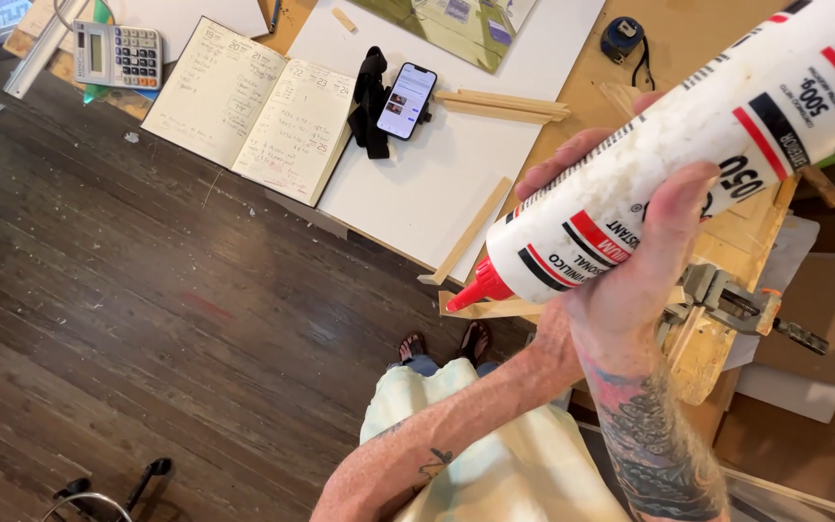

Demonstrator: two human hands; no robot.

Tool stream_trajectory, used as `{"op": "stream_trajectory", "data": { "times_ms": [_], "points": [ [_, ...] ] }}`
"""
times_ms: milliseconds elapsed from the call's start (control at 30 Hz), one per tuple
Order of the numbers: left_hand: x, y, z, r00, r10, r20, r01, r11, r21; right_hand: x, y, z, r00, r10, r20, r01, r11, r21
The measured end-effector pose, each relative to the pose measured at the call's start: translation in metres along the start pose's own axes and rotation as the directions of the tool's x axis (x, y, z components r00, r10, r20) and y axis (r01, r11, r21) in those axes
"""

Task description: The person is applying wood glue to the ends of wooden strips and then using a corner clamp to hold them together at a 90-degree angle to assemble a frame.

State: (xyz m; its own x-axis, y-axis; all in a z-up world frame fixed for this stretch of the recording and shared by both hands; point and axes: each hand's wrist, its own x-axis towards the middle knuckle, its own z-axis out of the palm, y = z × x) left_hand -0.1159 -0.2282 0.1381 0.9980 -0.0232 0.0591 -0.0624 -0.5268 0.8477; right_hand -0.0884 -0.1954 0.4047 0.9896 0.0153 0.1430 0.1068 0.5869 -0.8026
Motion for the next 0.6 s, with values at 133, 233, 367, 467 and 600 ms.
{"op": "stream_trajectory", "data": {
  "times_ms": [133,233,367,467,600],
  "points": [
    [-0.012,-0.097,0.021,1.000,0.019,0.012,-0.019,0.999,0.041,0.001,0.005,-0.005,1.000,0.002,0.014,-0.002,0.998,0.057],
    [-0.019,-0.108,0.024,0.999,0.036,0.020,-0.037,0.997,0.072,0.002,0.005,-0.007,0.996,-0.016,0.088,0.021,0.999,-0.045],
    [-0.012,-0.048,0.017,0.998,0.059,0.030,-0.062,0.992,0.113,0.002,0.003,-0.005,0.999,0.011,0.048,-0.010,1.000,-0.024],
    [-0.009,-0.001,0.012,0.996,0.074,0.041,-0.079,0.987,0.142,0.004,0.002,-0.005,0.998,-0.001,0.064,0.003,0.999,-0.033],
    [-0.008,0.011,0.013,0.994,0.093,0.056,-0.102,0.978,0.180,0.002,0.002,-0.001,1.000,0.025,-0.006,-0.025,1.000,-0.001]
  ]
}}
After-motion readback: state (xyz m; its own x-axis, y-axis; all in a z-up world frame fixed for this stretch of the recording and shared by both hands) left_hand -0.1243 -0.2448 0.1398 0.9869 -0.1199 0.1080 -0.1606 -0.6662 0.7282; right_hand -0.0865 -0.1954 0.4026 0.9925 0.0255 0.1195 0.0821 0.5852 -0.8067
